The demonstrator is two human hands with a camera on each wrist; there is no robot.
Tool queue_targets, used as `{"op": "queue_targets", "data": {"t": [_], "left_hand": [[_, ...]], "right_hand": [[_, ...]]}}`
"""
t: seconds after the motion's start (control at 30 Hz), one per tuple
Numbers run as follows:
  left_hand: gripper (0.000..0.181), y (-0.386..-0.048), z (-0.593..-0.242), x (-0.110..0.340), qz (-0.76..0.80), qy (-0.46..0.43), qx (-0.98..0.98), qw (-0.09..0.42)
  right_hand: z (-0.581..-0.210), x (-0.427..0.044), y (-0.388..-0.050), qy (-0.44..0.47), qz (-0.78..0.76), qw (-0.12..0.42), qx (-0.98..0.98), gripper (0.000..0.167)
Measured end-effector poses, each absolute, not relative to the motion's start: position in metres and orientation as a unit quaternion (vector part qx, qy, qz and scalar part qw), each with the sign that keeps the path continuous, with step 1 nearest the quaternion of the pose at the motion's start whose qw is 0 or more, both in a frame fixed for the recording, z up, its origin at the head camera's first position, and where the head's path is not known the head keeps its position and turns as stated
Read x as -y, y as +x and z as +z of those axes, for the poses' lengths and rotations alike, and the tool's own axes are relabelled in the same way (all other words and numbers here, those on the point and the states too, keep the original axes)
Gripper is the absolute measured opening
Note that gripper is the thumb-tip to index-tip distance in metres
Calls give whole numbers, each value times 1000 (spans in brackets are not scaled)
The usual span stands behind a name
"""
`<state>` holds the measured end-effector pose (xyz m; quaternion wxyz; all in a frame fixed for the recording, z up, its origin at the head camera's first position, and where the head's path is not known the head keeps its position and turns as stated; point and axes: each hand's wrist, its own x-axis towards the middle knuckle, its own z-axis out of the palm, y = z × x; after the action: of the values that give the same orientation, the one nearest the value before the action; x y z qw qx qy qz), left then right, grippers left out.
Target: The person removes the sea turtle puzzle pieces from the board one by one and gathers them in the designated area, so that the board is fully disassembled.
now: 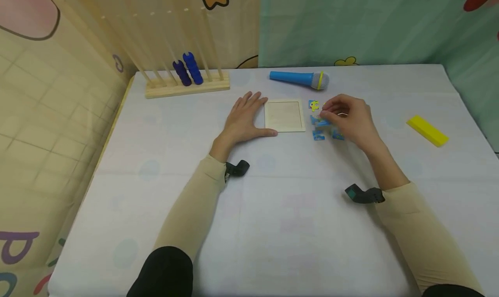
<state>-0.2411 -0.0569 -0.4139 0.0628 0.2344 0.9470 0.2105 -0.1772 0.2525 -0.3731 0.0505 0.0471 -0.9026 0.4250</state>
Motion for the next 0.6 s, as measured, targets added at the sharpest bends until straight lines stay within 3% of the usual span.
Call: {"op": "queue_targets", "data": {"t": [0.33, 0.6], "left_hand": [[113, -242, -414, 56, 210, 236, -947, 63], [113, -242, -415, 58, 216, 238, -945, 62]], "right_hand": [[-382, -315, -150, -34, 393, 45, 918, 36], [-393, -330, -139, -48, 367, 36, 928, 41]]}}
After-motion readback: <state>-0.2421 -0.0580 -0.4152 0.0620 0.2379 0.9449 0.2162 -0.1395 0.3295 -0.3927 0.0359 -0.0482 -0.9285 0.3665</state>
